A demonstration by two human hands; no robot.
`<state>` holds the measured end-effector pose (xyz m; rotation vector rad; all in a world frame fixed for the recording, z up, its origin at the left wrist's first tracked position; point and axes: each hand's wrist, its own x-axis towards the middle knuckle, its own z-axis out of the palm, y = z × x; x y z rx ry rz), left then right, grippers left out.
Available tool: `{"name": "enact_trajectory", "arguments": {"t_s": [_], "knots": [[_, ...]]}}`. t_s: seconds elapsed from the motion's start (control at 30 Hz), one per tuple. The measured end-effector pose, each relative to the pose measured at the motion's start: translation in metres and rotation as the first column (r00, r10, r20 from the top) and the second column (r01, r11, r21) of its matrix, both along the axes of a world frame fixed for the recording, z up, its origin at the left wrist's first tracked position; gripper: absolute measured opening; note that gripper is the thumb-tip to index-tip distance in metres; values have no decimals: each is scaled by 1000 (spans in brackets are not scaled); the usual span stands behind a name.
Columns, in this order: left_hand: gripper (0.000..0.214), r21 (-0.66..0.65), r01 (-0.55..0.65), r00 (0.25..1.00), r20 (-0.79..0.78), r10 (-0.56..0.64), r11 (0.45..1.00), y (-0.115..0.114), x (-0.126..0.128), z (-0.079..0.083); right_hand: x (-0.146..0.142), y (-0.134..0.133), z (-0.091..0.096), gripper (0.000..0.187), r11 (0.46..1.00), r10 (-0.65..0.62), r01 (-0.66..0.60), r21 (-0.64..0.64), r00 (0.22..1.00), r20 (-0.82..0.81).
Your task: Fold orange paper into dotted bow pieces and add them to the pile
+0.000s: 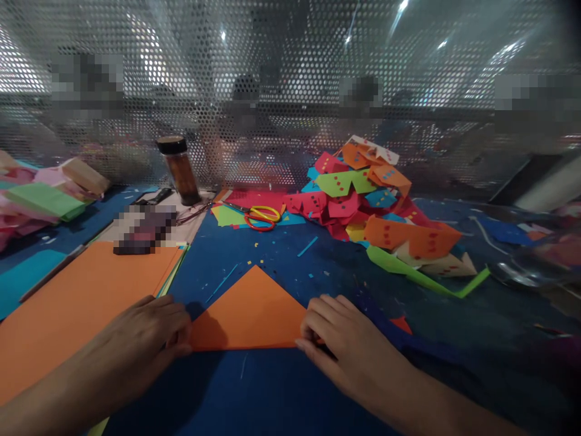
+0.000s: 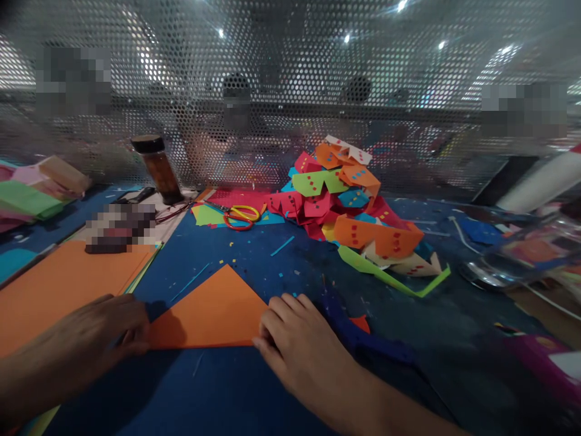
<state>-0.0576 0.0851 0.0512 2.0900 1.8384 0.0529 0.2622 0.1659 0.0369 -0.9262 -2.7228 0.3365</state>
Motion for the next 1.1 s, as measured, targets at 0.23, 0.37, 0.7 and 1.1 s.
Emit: {"name": "enact_trajectory", "arguments": {"t_s": [0.23, 0.37, 0.7, 1.1], "knots": [[20, -9, -15, 1000, -15, 15, 1000, 2, 0, 4, -1, 0, 0, 16, 999, 6, -7, 54, 1000, 15], [20, -44, -8, 999, -35, 7, 999, 2, -3, 4, -1, 0, -1, 15, 999, 1, -2, 42, 1000, 22], [16, -77, -38, 999, -31, 36, 996, 5, -8, 8, -2, 0, 1, 15, 1000, -4, 4, 21, 999, 32], [21, -143, -49, 995, -88, 37, 989, 9, -11, 10, -1, 0, 0, 16, 1000, -9, 9, 11, 999, 34]]}}
